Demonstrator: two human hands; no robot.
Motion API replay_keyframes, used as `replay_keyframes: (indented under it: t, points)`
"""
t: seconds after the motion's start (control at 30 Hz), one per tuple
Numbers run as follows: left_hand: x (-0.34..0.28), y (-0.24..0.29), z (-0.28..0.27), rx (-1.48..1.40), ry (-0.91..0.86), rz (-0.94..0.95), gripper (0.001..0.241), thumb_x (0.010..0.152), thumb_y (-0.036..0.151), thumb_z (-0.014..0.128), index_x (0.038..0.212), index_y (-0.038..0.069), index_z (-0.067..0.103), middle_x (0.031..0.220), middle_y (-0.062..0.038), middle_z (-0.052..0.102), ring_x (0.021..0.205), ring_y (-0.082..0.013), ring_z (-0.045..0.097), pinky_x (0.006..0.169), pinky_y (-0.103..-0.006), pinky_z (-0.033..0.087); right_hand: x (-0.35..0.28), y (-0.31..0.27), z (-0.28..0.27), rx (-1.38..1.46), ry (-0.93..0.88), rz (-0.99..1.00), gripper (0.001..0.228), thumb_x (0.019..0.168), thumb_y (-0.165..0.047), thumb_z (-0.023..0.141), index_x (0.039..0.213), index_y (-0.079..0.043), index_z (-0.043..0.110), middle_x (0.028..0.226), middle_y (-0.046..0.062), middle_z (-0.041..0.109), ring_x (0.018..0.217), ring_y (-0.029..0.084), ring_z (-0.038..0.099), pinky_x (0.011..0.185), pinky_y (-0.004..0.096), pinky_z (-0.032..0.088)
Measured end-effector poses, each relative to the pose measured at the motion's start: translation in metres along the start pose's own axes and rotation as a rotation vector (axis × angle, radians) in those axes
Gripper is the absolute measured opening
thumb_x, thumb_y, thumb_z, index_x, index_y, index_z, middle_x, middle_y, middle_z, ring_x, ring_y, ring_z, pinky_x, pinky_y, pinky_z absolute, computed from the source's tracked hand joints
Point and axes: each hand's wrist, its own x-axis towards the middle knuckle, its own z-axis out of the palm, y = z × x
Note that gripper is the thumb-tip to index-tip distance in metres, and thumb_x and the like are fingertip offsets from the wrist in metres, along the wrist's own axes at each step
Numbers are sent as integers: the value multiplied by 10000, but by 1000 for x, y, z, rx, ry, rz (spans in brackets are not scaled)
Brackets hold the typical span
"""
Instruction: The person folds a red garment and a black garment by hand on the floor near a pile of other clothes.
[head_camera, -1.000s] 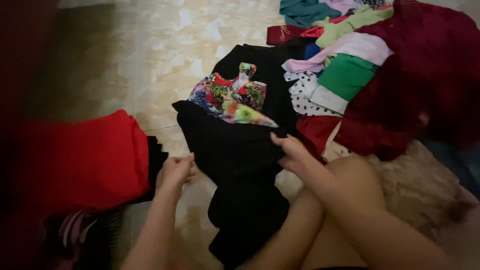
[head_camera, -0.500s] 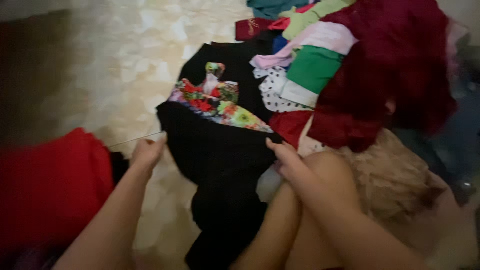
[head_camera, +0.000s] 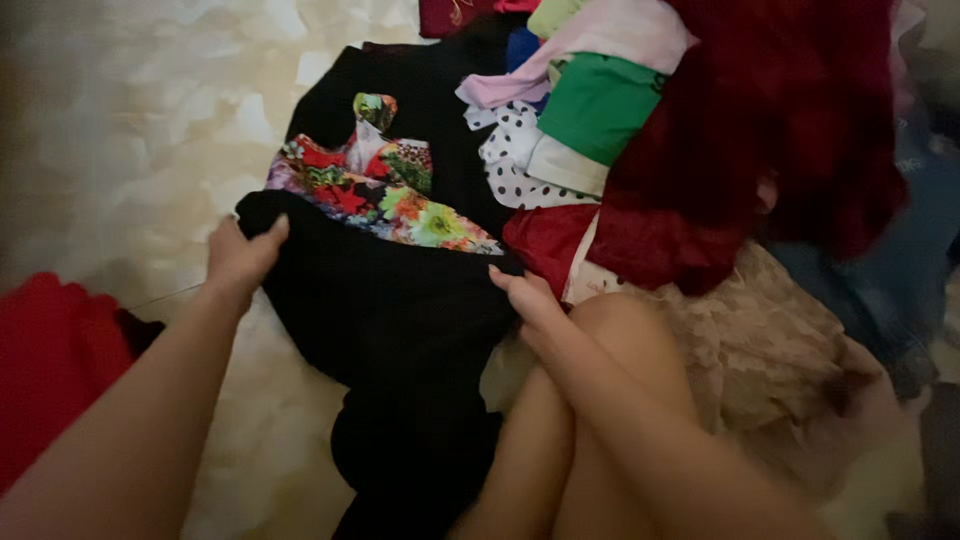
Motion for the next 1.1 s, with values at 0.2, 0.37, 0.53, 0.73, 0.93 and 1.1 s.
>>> replay_keyframes:
  t: [0.2, 0.37, 0.53, 0.73, 0.93, 1.1]
  points:
    - [-2, 30, -14, -74, -13, 10, 928, 930, 585, 650, 1529, -11, 267, 1527, -272, 297, 1421, -441, 276, 1157, -568, 254, 24, 13, -13, 10, 34, 4, 817, 869, -229, 738, 1504, 36, 298, 1535, 296, 326, 1446, 424, 281, 1151, 557, 287]
    - [5, 32, -20, 172, -93, -30, 870, 930, 687, 605, 1394, -45, 530, 1342, -281, 536, 1272, -462, 470, 999, -584, 419, 33, 12, -15, -24, 40, 131, 869, 832, -390, 775, 1505, -36, 354, 1548, 208, 366, 1436, 337, 350, 1147, 514, 337]
    - [-8, 12, -9, 192, -92, -5, 706, 851, 598, 679, 1174, -30, 695, 1199, -308, 652, 1216, -466, 551, 985, -542, 449, 3, -6, -2, 20, 26, 114, 889, 866, -450, 684, 1521, 5, 291, 1578, 244, 281, 1479, 366, 252, 1181, 519, 262]
    - [-25, -19, -17, -20, -212, -197, 647, 801, 439, 803, 1250, -7, 664, 1065, -246, 663, 938, -365, 623, 708, -433, 503, -18, -8, 0, 48, -18, 112, 859, 926, -475, 589, 1549, -36, 193, 1642, 181, 144, 1508, 361, 165, 1215, 521, 191]
    - [-60, -33, -86, -13, -370, -378, 637, 864, 361, 755, 1287, -84, 584, 1110, -212, 594, 948, -292, 581, 729, -316, 447, -15, -2, -12, 110, -284, 156, 841, 953, -334, 632, 1556, -37, 126, 1632, 209, 75, 1486, 436, 137, 1165, 621, 204]
    - [-93, -31, -132, 14, -202, -318, 795, 850, 283, 794, 1464, -24, 393, 1408, -274, 510, 1297, -408, 508, 1026, -534, 430, 5, -6, -18, -45, -332, 58, 708, 924, -314, 674, 1530, -176, 336, 1635, 183, 161, 1481, 444, 201, 1162, 591, 232]
